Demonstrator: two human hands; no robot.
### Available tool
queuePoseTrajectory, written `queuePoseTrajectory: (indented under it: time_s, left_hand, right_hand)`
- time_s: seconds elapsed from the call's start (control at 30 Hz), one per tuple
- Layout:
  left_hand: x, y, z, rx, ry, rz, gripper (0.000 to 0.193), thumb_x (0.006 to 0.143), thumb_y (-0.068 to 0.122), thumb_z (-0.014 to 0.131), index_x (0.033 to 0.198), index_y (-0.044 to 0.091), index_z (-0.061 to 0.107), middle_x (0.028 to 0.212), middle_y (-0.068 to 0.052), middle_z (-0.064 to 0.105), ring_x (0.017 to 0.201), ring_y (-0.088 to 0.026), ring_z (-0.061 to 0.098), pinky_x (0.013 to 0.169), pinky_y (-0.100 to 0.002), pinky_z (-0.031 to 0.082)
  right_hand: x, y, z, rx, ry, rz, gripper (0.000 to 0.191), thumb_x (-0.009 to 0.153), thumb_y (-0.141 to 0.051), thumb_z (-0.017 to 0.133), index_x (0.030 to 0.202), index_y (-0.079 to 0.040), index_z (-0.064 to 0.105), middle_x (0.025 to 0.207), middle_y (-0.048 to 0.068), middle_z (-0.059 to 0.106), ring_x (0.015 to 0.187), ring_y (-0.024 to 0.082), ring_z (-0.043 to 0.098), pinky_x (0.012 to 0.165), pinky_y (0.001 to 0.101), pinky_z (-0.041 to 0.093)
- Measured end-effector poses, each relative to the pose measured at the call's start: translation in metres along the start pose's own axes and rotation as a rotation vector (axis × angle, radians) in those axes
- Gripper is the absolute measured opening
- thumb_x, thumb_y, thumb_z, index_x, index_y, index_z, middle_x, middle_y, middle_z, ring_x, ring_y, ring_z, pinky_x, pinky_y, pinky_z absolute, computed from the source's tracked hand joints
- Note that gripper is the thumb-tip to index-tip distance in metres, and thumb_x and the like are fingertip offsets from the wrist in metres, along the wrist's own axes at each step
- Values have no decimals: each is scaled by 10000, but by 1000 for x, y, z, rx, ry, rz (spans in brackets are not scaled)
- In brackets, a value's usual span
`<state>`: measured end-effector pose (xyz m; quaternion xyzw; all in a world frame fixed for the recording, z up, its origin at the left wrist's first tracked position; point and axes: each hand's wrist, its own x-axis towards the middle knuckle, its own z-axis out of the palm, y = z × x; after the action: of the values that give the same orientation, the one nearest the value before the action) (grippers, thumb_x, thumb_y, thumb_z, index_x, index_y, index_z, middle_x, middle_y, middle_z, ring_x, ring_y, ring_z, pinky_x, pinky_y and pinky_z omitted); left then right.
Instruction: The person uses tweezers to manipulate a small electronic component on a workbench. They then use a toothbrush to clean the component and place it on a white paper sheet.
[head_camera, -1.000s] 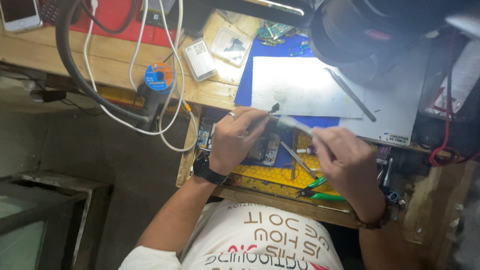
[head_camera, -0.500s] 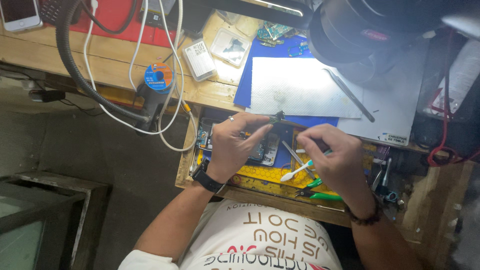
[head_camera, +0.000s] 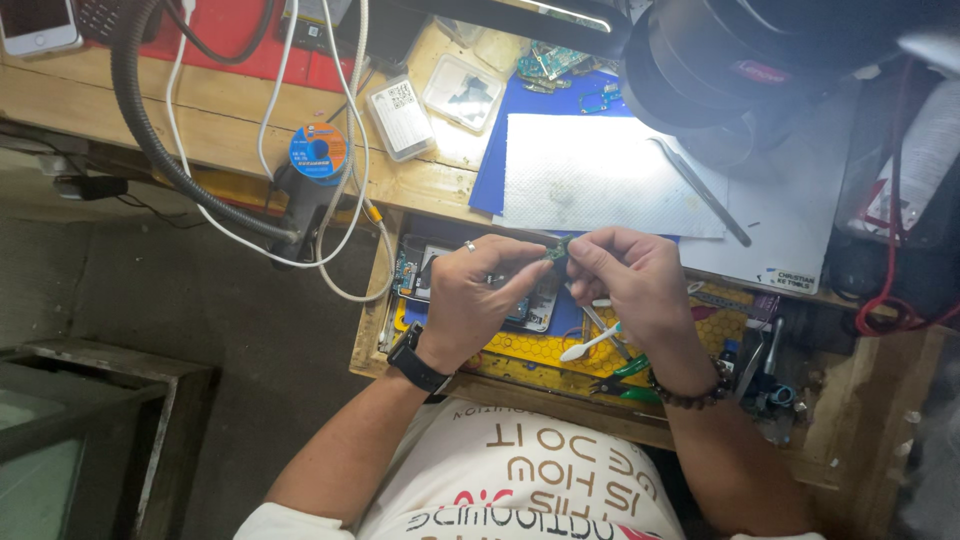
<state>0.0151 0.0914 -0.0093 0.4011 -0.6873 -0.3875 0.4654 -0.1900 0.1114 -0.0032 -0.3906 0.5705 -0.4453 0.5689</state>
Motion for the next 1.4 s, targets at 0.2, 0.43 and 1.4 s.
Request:
queuePoseTrajectory:
  time_s: [0.2, 0.43, 1.4]
  left_hand:
    - [-1, 0, 1, -81, -23, -138, 149, 889, 88, 802, 1031, 54, 773, 961, -71, 795, 844, -125, 768, 733, -249, 609]
    - [1, -1, 0, -121, -27, -111, 150, 897, 46, 775, 1046, 49, 757, 986, -71, 789, 875, -123, 763, 758, -250, 613]
    - [101, -43, -26, 298, 104, 287, 116, 867, 15, 796, 881, 56, 689, 994, -30, 727, 908, -213, 710, 765, -315, 575]
  right_hand:
    - [-1, 6, -2, 23, 15, 10, 168, 975, -130, 687, 970, 34, 723, 799, 95, 737, 640, 127, 707, 595, 245, 607]
    - [-3, 7, 4, -45, 50, -24, 176, 954, -110, 706, 1026, 49, 732, 859, 107, 753, 718, 136, 739, 669, 261, 645]
    - [-10, 0, 24, -491, 141, -361, 173, 932, -67, 731, 1088, 6, 741, 825, 77, 784, 708, 83, 757, 595, 196, 602]
